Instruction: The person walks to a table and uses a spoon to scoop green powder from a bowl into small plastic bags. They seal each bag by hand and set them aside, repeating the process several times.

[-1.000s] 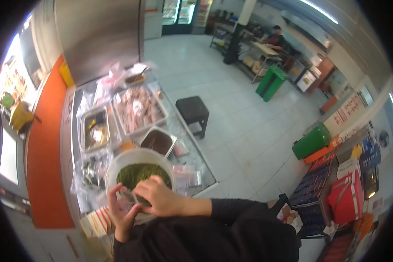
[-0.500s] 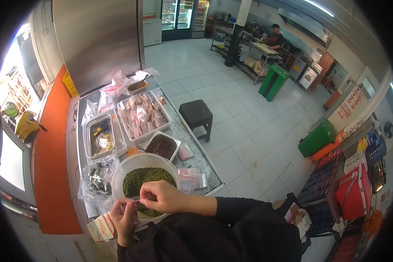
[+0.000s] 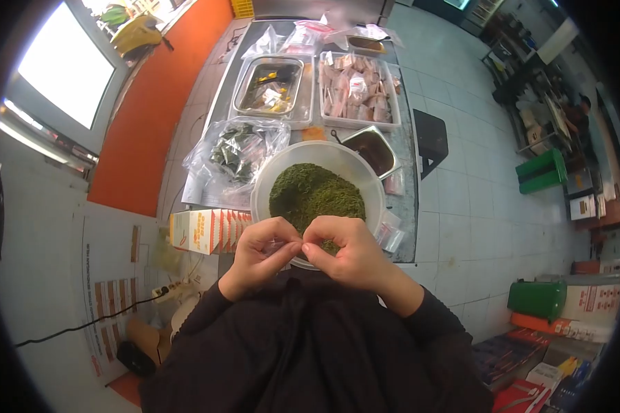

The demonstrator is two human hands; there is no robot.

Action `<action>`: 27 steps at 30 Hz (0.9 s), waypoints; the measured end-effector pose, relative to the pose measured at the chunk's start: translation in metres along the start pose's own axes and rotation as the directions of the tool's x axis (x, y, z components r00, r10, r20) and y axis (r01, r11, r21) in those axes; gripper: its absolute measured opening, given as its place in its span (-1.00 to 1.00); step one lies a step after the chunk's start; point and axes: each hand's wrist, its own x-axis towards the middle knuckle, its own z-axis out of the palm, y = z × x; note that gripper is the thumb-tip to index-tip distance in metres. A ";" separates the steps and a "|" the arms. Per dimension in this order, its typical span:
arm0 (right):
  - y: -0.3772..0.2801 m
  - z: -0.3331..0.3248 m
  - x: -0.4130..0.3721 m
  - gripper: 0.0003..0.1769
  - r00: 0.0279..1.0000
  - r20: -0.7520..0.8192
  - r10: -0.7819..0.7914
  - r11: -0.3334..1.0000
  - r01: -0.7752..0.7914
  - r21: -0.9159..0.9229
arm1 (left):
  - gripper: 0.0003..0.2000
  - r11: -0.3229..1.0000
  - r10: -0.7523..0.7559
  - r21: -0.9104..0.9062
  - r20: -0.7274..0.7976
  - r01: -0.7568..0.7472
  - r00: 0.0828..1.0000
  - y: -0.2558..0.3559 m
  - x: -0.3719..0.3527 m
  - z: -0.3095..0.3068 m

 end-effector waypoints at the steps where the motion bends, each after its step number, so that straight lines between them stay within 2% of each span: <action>1: -0.001 -0.001 0.001 -0.91 1.000 0.019 0.014 1.000 -0.014 -0.004 | -0.96 1.000 0.006 -0.001 -0.003 -0.006 1.000 0.003 0.001 -0.001; 4: -0.002 -0.002 0.003 -0.90 0.999 0.026 0.026 1.000 -0.025 -0.008 | -0.95 0.989 0.086 0.127 -0.046 -0.079 0.995 0.011 0.003 -0.012; 6: 0.000 -0.006 0.001 -0.90 1.000 -0.005 0.013 1.000 -0.013 -0.006 | -0.98 0.981 0.148 0.145 -0.113 -0.131 0.983 0.015 0.010 -0.027; 7: 0.001 -0.010 0.000 -0.90 1.000 -0.026 0.003 1.000 -0.003 -0.005 | -0.97 0.989 0.131 0.088 -0.163 -0.118 0.978 0.010 0.013 -0.036; 8: 0.003 -0.014 -0.001 -0.90 0.999 -0.047 -0.008 1.000 0.008 -0.004 | -0.98 0.993 0.083 0.102 -0.284 -0.056 0.955 0.019 0.016 -0.046; 9: 0.006 -0.019 -0.004 -0.90 0.999 -0.043 0.015 1.000 -0.016 -0.014 | -0.98 0.986 0.165 0.098 -0.364 -0.138 0.917 0.018 0.027 -0.057; 10: 0.009 -0.023 -0.007 -0.89 0.998 -0.040 0.038 0.999 -0.039 -0.022 | -0.99 0.968 0.202 0.220 -0.408 -0.119 0.890 0.010 0.033 -0.074; 11: 0.012 -0.025 -0.010 -0.89 0.997 -0.037 0.062 0.998 -0.063 -0.030 | -0.91 0.903 0.301 0.418 -0.438 -0.105 0.847 -0.006 0.040 -0.090; 12: 0.016 -0.025 -0.012 -0.89 0.998 -0.042 0.050 0.998 -0.052 -0.030 | -0.87 0.803 0.393 0.588 -0.400 -0.096 0.828 -0.009 0.049 -0.097; 14: 0.025 -0.024 -0.018 -0.88 0.998 -0.048 0.030 0.999 -0.031 -0.034 | -0.78 0.517 0.547 0.854 -0.277 -0.058 0.790 -0.014 0.066 -0.104; 15: 0.030 -0.025 -0.021 -0.88 0.999 -0.040 0.019 0.999 -0.020 -0.044 | -0.66 0.439 0.547 0.898 -0.279 0.014 0.789 -0.025 0.069 -0.108; 18: 0.040 -0.032 -0.025 -0.87 0.999 -0.033 0.007 1.000 -0.008 -0.018 | -0.61 0.410 0.548 0.906 -0.338 0.106 0.765 -0.036 0.065 -0.104; 19: 0.042 -0.035 -0.026 -0.86 0.999 -0.039 0.021 0.999 -0.020 0.027 | -0.69 0.538 0.467 0.835 -0.413 0.120 0.782 -0.037 0.060 -0.097; 20: 0.043 -0.039 -0.027 -0.86 0.998 -0.041 0.038 0.997 -0.035 0.072 | -0.72 0.819 0.293 0.567 -0.536 0.080 0.792 -0.027 0.058 -0.080; 21: 0.042 -0.041 -0.025 -0.84 0.998 -0.062 0.015 0.997 -0.010 0.073 | -0.72 0.976 0.088 0.212 -0.588 0.048 0.804 -0.015 0.057 -0.059; 22: 0.037 -0.043 -0.021 -0.82 0.996 -0.085 -0.013 0.997 0.019 0.071 | -0.69 0.984 -0.116 -0.174 -0.561 0.020 0.819 -0.001 0.058 -0.036; 25: 0.019 -0.048 -0.007 -0.78 0.980 -0.149 -0.130 0.990 0.138 0.042 | -0.62 0.862 -0.244 -0.507 -0.377 0.021 0.894 0.017 0.063 0.025; 26: 0.013 -0.049 -0.005 -0.77 0.971 -0.168 -0.170 0.984 0.177 0.026 | -0.65 0.898 -0.261 -0.436 -0.427 0.055 0.866 0.016 0.064 0.041; 27: 0.008 -0.050 -0.005 -0.76 0.972 -0.165 -0.169 0.984 0.176 0.032 | -0.69 0.918 -0.214 -0.394 -0.427 0.032 0.878 0.016 0.064 0.057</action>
